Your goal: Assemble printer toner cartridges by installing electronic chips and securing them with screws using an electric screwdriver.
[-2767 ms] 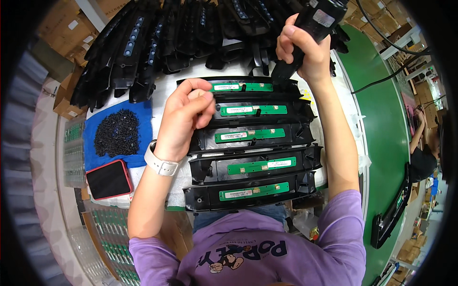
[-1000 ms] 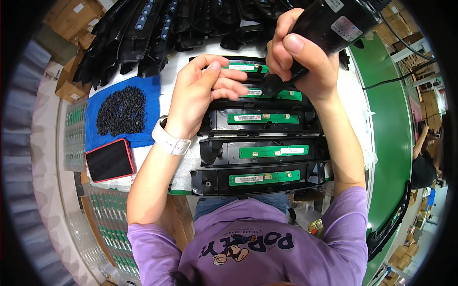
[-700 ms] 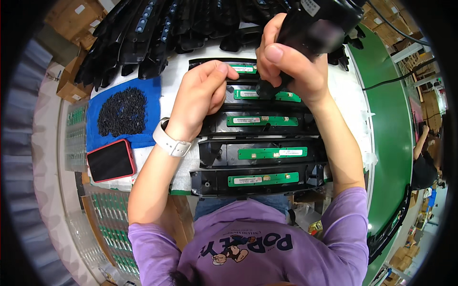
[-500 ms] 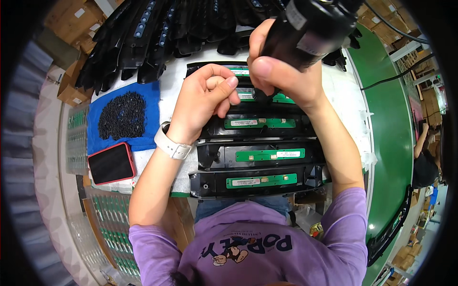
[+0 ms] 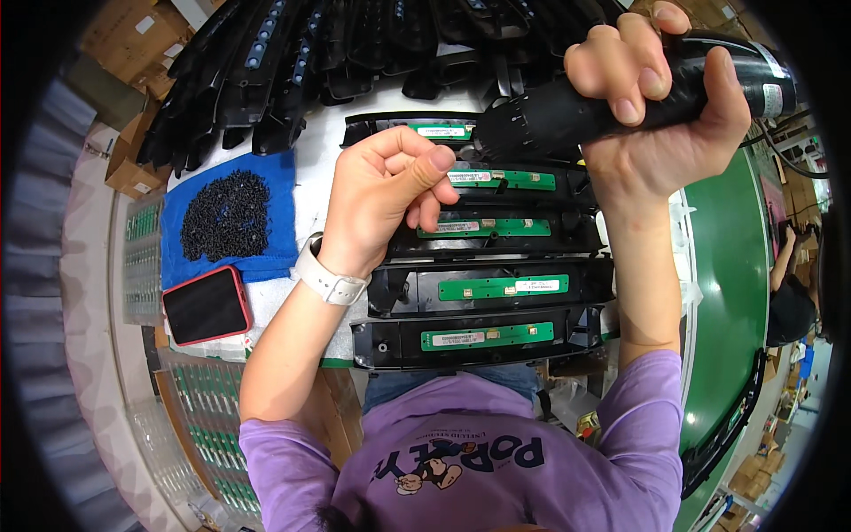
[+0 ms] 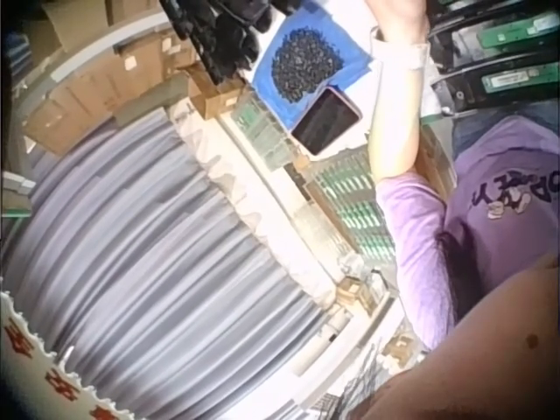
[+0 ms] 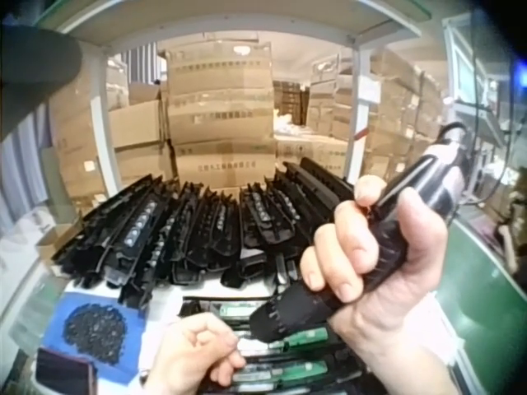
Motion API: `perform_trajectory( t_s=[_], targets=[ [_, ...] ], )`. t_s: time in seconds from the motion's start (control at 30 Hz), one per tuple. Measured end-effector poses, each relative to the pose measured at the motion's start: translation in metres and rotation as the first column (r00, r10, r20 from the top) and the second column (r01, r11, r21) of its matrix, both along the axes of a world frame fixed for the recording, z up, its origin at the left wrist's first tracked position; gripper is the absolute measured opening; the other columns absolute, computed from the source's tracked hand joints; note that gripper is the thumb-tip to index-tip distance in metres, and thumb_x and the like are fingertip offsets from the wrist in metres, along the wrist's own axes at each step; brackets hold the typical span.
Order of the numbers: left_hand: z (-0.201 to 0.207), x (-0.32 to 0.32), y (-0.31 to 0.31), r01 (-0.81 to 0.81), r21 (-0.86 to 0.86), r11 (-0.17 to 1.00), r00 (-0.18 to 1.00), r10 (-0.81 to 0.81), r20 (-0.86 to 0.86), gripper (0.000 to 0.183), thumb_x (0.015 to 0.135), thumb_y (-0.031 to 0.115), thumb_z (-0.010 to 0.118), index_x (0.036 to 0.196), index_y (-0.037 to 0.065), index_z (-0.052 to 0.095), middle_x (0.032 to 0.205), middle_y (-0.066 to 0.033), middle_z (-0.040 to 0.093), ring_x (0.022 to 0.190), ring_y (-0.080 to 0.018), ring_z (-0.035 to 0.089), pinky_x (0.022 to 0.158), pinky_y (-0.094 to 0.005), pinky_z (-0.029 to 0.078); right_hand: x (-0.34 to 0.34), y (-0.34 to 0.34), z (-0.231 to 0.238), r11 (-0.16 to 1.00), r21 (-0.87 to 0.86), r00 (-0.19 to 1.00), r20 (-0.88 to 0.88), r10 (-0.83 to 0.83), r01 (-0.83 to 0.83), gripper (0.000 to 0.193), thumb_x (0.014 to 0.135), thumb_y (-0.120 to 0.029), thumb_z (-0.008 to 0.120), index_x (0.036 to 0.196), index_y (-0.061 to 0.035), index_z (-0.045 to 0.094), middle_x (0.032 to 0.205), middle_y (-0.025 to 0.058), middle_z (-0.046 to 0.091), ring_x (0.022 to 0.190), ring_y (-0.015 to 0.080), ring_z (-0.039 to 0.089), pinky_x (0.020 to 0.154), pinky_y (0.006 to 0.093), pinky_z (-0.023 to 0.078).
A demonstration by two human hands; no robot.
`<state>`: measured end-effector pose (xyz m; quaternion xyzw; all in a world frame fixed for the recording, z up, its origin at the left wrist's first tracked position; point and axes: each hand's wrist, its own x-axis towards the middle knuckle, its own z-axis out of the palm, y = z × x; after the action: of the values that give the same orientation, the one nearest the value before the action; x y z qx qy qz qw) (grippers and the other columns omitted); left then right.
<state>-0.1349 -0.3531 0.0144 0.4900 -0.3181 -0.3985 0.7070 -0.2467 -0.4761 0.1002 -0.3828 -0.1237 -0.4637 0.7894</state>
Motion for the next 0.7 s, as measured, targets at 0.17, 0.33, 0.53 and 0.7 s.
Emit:
perform_trajectory(
  t_s=[0.17, 0.33, 0.53, 0.7],
  targets=[
    [0.003, 0.007, 0.004, 0.073, 0.084, 0.994, 0.997, -0.071, -0.032, 0.023, 0.088, 0.022, 0.064, 0.079, 0.002, 0.059, 0.061, -0.0084, 0.063, 0.035, -0.0039, 0.038, 0.034, -0.0174, 0.024, 0.0, 0.007, -0.003, 0.999, -0.02, 0.999, 0.011, 0.035, -0.034, 0.035, 0.091, -0.038, 0.048, 0.101, -0.0052, 0.053, 0.059, 0.002, 0.05, 0.041, 0.0146, 0.045, 0.049, 0.032, 0.045],
    [0.002, 0.008, 0.005, 0.121, 0.079, 0.99, 0.991, -0.116, -0.061, 0.026, 0.088, 0.024, 0.064, 0.079, 0.0, 0.06, 0.058, -0.0092, 0.061, 0.034, -0.0034, 0.034, 0.033, -0.0175, 0.021, 0.001, 0.006, -0.001, 0.999, -0.011, 0.999, -0.008, 0.032, -0.032, 0.034, 0.091, -0.037, 0.047, 0.099, -0.0053, 0.054, 0.058, 0.0017, 0.05, 0.041, 0.0144, 0.045, 0.048, 0.0317, 0.044],
    [0.009, 0.012, 0.005, 0.193, 0.053, 0.98, 0.981, -0.191, -0.04, 0.03, 0.089, 0.027, 0.062, 0.079, -0.001, 0.06, 0.057, -0.0093, 0.06, 0.032, -0.0043, 0.036, 0.033, -0.0176, 0.025, 0.009, 0.0, 0.005, 0.995, 0.078, 0.994, -0.09, -0.059, 0.066, 0.031, 0.089, -0.037, 0.051, 0.089, -0.0064, 0.057, 0.055, -0.0008, 0.048, 0.04, 0.0116, 0.044, 0.046, 0.0297, 0.043],
    [0.009, 0.01, 0.006, -0.018, 0.136, 0.991, 0.998, 0.025, -0.057, 0.034, 0.089, 0.031, 0.063, 0.08, -0.002, 0.06, 0.06, -0.008, 0.061, 0.035, -0.0054, 0.041, 0.034, -0.0181, 0.029, 0.023, 0.009, 0.0, 0.998, 0.027, 0.996, -0.068, -0.049, 0.051, 0.029, 0.089, -0.034, 0.051, 0.09, -0.0063, 0.056, 0.054, 0.0007, 0.048, 0.04, 0.014, 0.045, 0.046, 0.0311, 0.043]
  ],
)
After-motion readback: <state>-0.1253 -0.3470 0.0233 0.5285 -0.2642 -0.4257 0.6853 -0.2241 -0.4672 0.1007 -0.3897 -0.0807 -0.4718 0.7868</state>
